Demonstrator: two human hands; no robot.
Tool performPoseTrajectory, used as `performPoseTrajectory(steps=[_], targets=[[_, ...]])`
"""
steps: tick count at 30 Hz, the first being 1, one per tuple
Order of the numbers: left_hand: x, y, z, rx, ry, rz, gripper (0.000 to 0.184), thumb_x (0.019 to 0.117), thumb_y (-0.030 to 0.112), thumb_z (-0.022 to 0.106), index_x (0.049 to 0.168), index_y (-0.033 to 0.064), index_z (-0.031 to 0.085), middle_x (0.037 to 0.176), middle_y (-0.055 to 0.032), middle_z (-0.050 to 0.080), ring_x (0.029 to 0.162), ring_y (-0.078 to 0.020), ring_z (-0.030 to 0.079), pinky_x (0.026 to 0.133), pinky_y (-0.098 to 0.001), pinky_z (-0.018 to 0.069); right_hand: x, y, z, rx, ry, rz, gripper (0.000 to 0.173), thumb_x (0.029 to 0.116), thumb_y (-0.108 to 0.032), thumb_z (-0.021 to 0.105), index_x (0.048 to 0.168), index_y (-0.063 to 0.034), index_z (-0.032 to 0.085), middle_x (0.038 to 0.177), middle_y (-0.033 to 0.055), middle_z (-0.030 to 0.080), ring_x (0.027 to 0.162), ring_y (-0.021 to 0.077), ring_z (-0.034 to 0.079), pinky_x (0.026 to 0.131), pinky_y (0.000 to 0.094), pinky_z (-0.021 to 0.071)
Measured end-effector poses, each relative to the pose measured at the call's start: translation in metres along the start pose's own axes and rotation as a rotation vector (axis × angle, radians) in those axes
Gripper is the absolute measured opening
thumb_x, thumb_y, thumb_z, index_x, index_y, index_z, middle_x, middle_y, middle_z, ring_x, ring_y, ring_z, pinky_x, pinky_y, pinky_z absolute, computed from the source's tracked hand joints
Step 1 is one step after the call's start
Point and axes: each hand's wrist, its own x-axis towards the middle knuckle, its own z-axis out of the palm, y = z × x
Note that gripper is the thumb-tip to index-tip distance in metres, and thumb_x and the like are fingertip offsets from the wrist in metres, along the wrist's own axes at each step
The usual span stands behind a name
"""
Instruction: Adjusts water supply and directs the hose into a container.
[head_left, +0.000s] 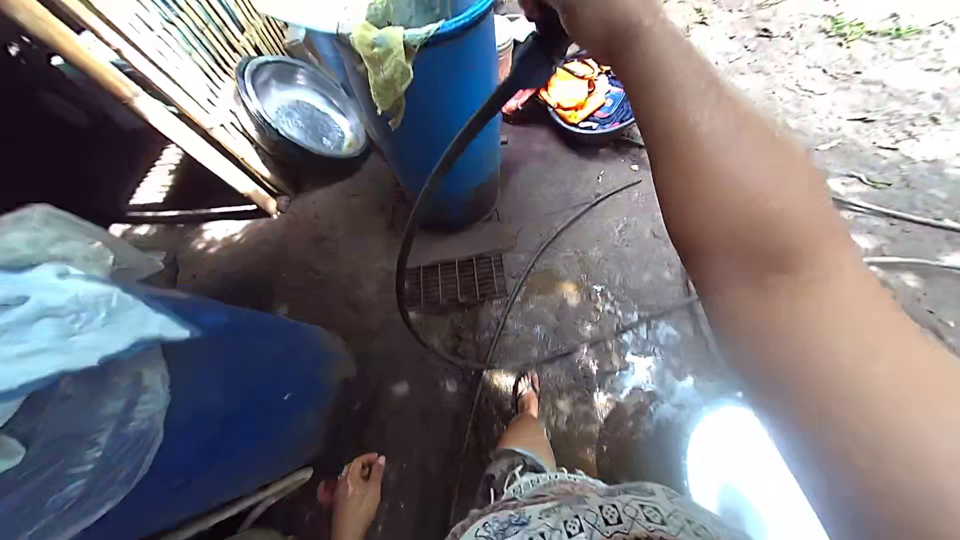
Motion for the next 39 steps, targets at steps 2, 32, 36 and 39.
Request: performPoseTrajectory(steps=[2,32,36,39], targets=[[0.028,0.032,0.015,-0.003,-0.020,-0.024,0.035,0.1024,0.019,0.063,0.125,-0.0073,0.065,0.124,-0.0313,0.065,0.120,-0.0448,0.062,0.106,-0.0599,0.0462,0.031,0.028,-0.013,0.070,-0.007,-0.079,0.021,0.1011,-0.020,0.061,0.101,-0.0010,0.071,0.084,0.0027,0.069,0.077,0.0085,0.066,0.078,0.0322,0.0583],[0.158,0.463,0.178,-0.169,0.040,-0.371,0.033,0.1020,0.019,0.064,0.124,-0.0049,0.066,0.126,-0.0285,0.065,0.123,-0.0418,0.061,0.108,-0.0563,0.0455,0.373,0.352,-0.009,-0.074,-0.352,0.237,0.039,0.1052,-0.039,0.056,0.117,-0.0042,0.069,0.113,0.0201,0.070,0.110,0.0374,0.067,0.094,0.0606,0.0506],[0.162,0.483,0.207,-0.176,-0.007,-0.447,0.034,0.1021,0.023,0.064,0.123,-0.0030,0.068,0.125,-0.0276,0.067,0.124,-0.0423,0.061,0.109,-0.0573,0.0443,0.405,0.374,0.024,-0.080,-0.426,0.264,0.039,0.1049,-0.040,0.057,0.116,-0.0041,0.068,0.114,0.0202,0.069,0.111,0.0380,0.066,0.091,0.0614,0.0510],[0.193,0.515,0.208,-0.248,0.040,-0.443,0.033,0.1026,0.021,0.063,0.124,-0.0042,0.067,0.124,-0.0273,0.067,0.122,-0.0410,0.062,0.108,-0.0562,0.0456,0.429,0.378,0.055,-0.137,-0.506,0.272,0.040,0.1056,-0.041,0.055,0.117,-0.0045,0.067,0.116,0.0201,0.069,0.113,0.0376,0.066,0.091,0.0608,0.0516]])
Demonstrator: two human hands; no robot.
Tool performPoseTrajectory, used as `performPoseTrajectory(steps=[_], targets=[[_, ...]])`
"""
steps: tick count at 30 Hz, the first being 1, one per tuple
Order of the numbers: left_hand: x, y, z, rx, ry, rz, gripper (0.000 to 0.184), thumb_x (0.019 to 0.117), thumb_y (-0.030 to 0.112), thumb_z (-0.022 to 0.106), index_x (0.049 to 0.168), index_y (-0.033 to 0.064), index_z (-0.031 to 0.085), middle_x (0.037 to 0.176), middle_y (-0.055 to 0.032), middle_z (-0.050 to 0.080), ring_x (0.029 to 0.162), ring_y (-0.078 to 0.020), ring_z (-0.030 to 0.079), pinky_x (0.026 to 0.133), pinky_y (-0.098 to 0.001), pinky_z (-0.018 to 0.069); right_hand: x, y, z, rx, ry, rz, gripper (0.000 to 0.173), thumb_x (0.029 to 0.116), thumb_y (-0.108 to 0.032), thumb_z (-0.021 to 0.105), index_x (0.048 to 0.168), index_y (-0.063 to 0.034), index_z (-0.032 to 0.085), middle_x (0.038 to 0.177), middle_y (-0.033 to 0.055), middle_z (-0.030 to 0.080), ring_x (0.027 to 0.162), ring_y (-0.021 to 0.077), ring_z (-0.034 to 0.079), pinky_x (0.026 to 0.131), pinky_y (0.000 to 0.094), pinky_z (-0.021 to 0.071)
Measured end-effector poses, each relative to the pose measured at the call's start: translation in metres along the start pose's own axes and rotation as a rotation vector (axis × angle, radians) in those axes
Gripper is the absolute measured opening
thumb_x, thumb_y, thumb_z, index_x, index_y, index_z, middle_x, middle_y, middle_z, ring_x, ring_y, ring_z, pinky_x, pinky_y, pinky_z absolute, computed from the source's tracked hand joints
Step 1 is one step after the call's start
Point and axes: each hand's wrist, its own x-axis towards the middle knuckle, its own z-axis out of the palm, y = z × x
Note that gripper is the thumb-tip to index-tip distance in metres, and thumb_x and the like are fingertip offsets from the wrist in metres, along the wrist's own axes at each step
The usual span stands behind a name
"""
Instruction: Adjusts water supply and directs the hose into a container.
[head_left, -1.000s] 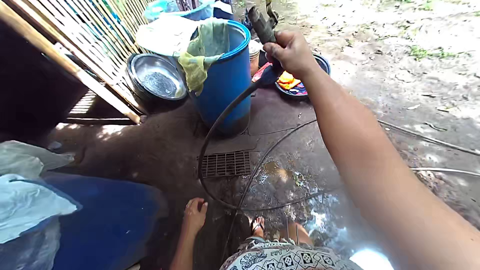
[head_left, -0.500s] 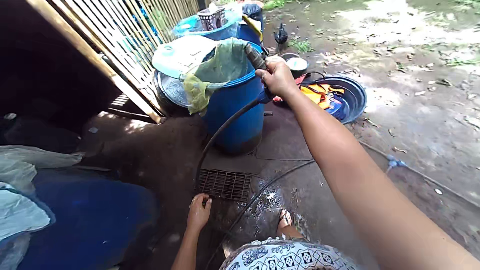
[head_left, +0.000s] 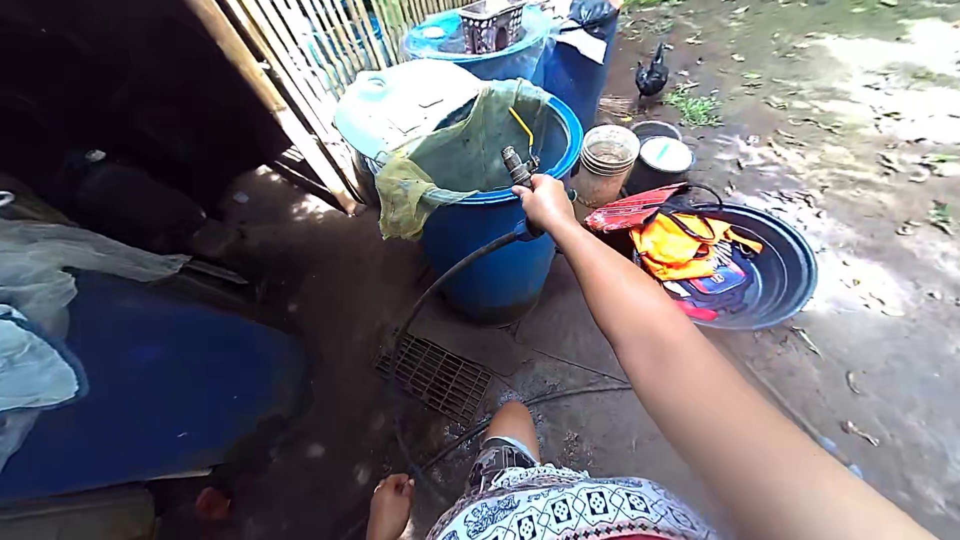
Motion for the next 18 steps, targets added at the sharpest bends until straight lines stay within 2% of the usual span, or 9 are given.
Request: performPoseTrajectory(steps=[5,8,10,13,16,18], targets=[[0.054,0.123,-0.013,-0.132,0.147,0.195,0.030,0.1027,0.017,0.061,0.124,-0.0038,0.066,0.127,-0.0243,0.065,0.122,-0.0371,0.062,0.109,-0.0534,0.0459,0.072,-0.027,0.024,-0.123,-0.100,-0.006,0.042,0.1055,-0.043,0.053,0.112,-0.0044,0.068,0.113,0.0195,0.070,0.110,0.0364,0.068,0.087,0.0596,0.0533],[0.089,0.215,-0.036,-0.174,0.251,0.397,0.031,0.1028,0.014,0.057,0.126,-0.0052,0.065,0.135,-0.0245,0.061,0.130,-0.0367,0.057,0.113,-0.0515,0.0426,0.113,-0.048,0.035,-0.160,-0.149,-0.056,0.041,0.1048,-0.042,0.055,0.106,-0.0028,0.068,0.108,0.0201,0.070,0.106,0.0363,0.069,0.084,0.0591,0.0539],[0.111,0.278,-0.051,-0.213,0.340,0.491,0.038,0.1024,0.017,0.056,0.133,-0.0057,0.060,0.146,-0.0248,0.054,0.138,-0.0374,0.051,0.116,-0.0505,0.0398,0.126,-0.055,0.041,-0.176,-0.193,-0.120,0.043,0.1046,-0.042,0.055,0.103,-0.0018,0.068,0.105,0.0207,0.070,0.103,0.0376,0.069,0.082,0.0600,0.0538],[0.152,0.366,-0.065,-0.246,0.534,0.594,0.061,0.0978,0.028,0.064,0.144,-0.0092,0.049,0.155,-0.0302,0.042,0.146,-0.0453,0.038,0.121,-0.0576,0.0305,0.139,-0.065,0.039,-0.187,-0.265,-0.203,0.046,0.1056,-0.046,0.053,0.102,-0.0021,0.067,0.099,0.0202,0.069,0.099,0.0382,0.069,0.080,0.0601,0.0537],[0.188,0.426,-0.068,-0.235,0.625,0.619,0.071,0.0967,0.037,0.066,0.148,-0.0083,0.045,0.158,-0.0306,0.037,0.148,-0.0477,0.034,0.122,-0.0610,0.0255,0.145,-0.063,0.036,-0.176,-0.344,-0.240,0.046,0.1051,-0.047,0.054,0.102,-0.0024,0.066,0.093,0.0190,0.068,0.094,0.0371,0.069,0.078,0.0578,0.0536],[0.205,0.452,-0.070,-0.223,0.631,0.625,0.068,0.0987,0.036,0.064,0.147,-0.0089,0.045,0.154,-0.0304,0.043,0.146,-0.0465,0.037,0.122,-0.0606,0.0228,0.151,-0.063,0.032,-0.158,-0.385,-0.275,0.046,0.1043,-0.047,0.056,0.102,-0.0021,0.066,0.089,0.0179,0.068,0.090,0.0363,0.069,0.077,0.0572,0.0537]])
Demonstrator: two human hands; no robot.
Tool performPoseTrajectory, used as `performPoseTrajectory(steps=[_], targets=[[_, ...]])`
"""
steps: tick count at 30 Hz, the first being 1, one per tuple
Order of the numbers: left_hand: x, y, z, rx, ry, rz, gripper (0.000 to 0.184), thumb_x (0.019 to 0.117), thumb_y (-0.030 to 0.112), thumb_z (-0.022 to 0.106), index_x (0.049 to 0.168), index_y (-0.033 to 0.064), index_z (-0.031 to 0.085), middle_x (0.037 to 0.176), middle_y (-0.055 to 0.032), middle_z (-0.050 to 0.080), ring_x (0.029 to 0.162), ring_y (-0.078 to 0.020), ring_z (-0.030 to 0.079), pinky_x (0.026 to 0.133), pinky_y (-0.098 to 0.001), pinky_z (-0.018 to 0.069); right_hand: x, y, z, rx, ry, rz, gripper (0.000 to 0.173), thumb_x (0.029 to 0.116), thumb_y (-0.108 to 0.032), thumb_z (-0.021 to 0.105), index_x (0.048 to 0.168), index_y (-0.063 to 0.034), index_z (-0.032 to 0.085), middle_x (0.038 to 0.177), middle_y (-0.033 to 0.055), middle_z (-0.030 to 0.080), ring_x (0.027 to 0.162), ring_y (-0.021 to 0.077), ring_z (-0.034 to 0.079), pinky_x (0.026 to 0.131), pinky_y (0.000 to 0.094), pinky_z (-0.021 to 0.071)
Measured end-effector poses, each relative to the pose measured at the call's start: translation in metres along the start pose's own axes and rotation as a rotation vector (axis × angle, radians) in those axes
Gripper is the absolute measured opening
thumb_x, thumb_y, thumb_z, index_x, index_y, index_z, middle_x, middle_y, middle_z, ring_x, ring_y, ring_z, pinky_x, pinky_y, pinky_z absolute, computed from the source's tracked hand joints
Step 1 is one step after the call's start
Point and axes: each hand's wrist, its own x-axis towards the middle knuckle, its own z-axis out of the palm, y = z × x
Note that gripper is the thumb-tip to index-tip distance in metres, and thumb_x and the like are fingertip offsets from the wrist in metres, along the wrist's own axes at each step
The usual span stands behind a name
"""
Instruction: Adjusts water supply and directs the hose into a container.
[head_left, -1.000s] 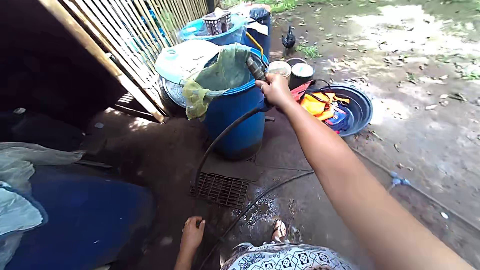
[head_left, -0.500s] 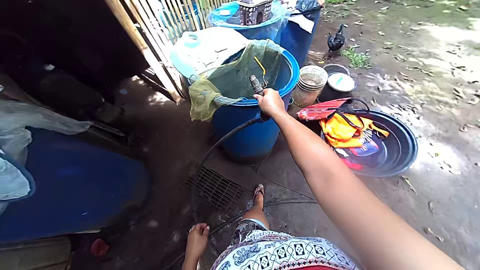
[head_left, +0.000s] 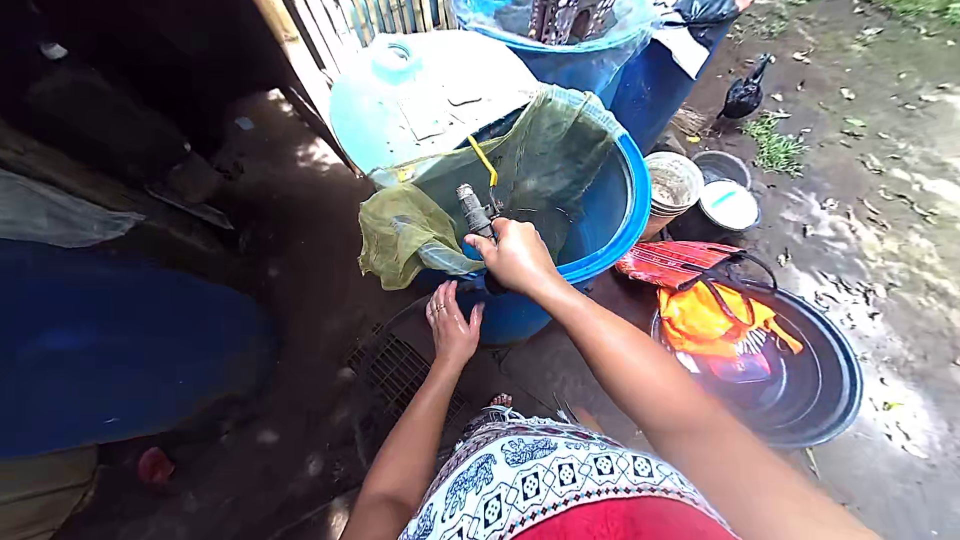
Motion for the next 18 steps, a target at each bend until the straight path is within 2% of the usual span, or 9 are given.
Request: performPoseTrajectory(steps=[2,4,5,7,9,12,14,16,18], targets=[[0.019,0.004,0.005,-0.012,0.045,0.007,0.053,0.0977,0.023,0.062,0.135,-0.0138,0.053,0.140,-0.0347,0.053,0.138,-0.0499,0.045,0.120,-0.0614,0.0261,0.006,0.002,-0.004,0.036,-0.028,-0.071,0.046,0.1027,-0.047,0.059,0.100,-0.0017,0.066,0.084,0.0165,0.067,0.085,0.0349,0.068,0.074,0.0564,0.0535],[0.030,-0.002,0.003,-0.030,0.082,0.031,0.041,0.0918,0.011,0.061,0.122,-0.0170,0.058,0.126,-0.0362,0.060,0.126,-0.0513,0.055,0.111,-0.0625,0.0388,0.012,0.006,-0.005,0.092,-0.063,-0.149,0.045,0.1004,-0.046,0.064,0.102,-0.0009,0.067,0.083,0.0158,0.067,0.083,0.0339,0.068,0.075,0.0562,0.0542],[0.032,-0.006,0.001,-0.017,0.088,0.059,0.040,0.0900,0.011,0.058,0.118,-0.0171,0.060,0.121,-0.0355,0.062,0.121,-0.0504,0.058,0.106,-0.0625,0.0431,0.014,0.010,-0.004,0.127,-0.079,-0.182,0.045,0.0990,-0.046,0.066,0.104,-0.0014,0.068,0.082,0.0147,0.067,0.081,0.0327,0.068,0.074,0.0559,0.0548],[0.032,-0.009,-0.003,0.031,0.126,0.131,0.041,0.0915,0.018,0.053,0.113,-0.0158,0.062,0.115,-0.0342,0.065,0.115,-0.0492,0.062,0.102,-0.0615,0.0463,0.016,0.015,-0.006,0.201,-0.090,-0.253,0.042,0.0972,-0.044,0.070,0.102,-0.0022,0.068,0.079,0.0137,0.067,0.076,0.0312,0.069,0.069,0.0548,0.0556],[0.030,-0.002,-0.007,0.060,0.239,0.198,0.043,0.0949,0.027,0.051,0.106,-0.0121,0.064,0.107,-0.0312,0.068,0.108,-0.0448,0.066,0.099,-0.0572,0.0490,0.015,0.018,-0.015,0.266,-0.105,-0.348,0.039,0.0962,-0.042,0.072,0.100,-0.0031,0.067,0.074,0.0116,0.065,0.070,0.0281,0.068,0.062,0.0516,0.0557],[0.027,0.025,-0.009,0.101,0.448,0.237,0.054,0.0970,0.045,0.053,0.100,-0.0079,0.063,0.097,-0.0260,0.070,0.100,-0.0331,0.070,0.094,-0.0465,0.0532,0.015,0.025,-0.037,0.444,-0.142,-0.536,0.034,0.0948,-0.033,0.074,0.113,-0.0045,0.066,0.071,0.0074,0.066,0.062,0.0212,0.066,0.054,0.0444,0.0554],[0.027,0.057,-0.005,0.120,0.547,0.234,0.060,0.0957,0.052,0.056,0.103,-0.0065,0.065,0.096,-0.0227,0.072,0.100,-0.0254,0.071,0.095,-0.0400,0.0532,0.018,0.032,-0.060,0.601,-0.228,-0.618,0.037,0.0937,-0.027,0.074,0.121,-0.0048,0.064,0.076,0.0057,0.069,0.065,0.0161,0.068,0.055,0.0386,0.0572],[0.030,0.086,0.003,0.157,0.602,0.248,0.063,0.0953,0.059,0.057,0.102,-0.0037,0.065,0.092,-0.0189,0.071,0.097,-0.0187,0.071,0.092,-0.0333,0.0535,0.024,0.040,-0.090,0.717,-0.351,-0.649,0.036,0.0931,-0.023,0.075,0.120,-0.0028,0.062,0.080,0.0065,0.070,0.069,0.0136,0.069,0.059,0.0344,0.0584],[0.035,0.103,0.010,0.209,0.641,0.287,0.059,0.0953,0.057,0.058,0.097,-0.0020,0.066,0.088,-0.0181,0.071,0.090,-0.0197,0.071,0.085,-0.0333,0.0552,0.030,0.047,-0.115,0.814,-0.454,-0.689,0.039,0.0927,-0.019,0.075,0.123,-0.0005,0.059,0.084,0.0072,0.070,0.072,0.0116,0.070,0.063,0.0303,0.0600]])
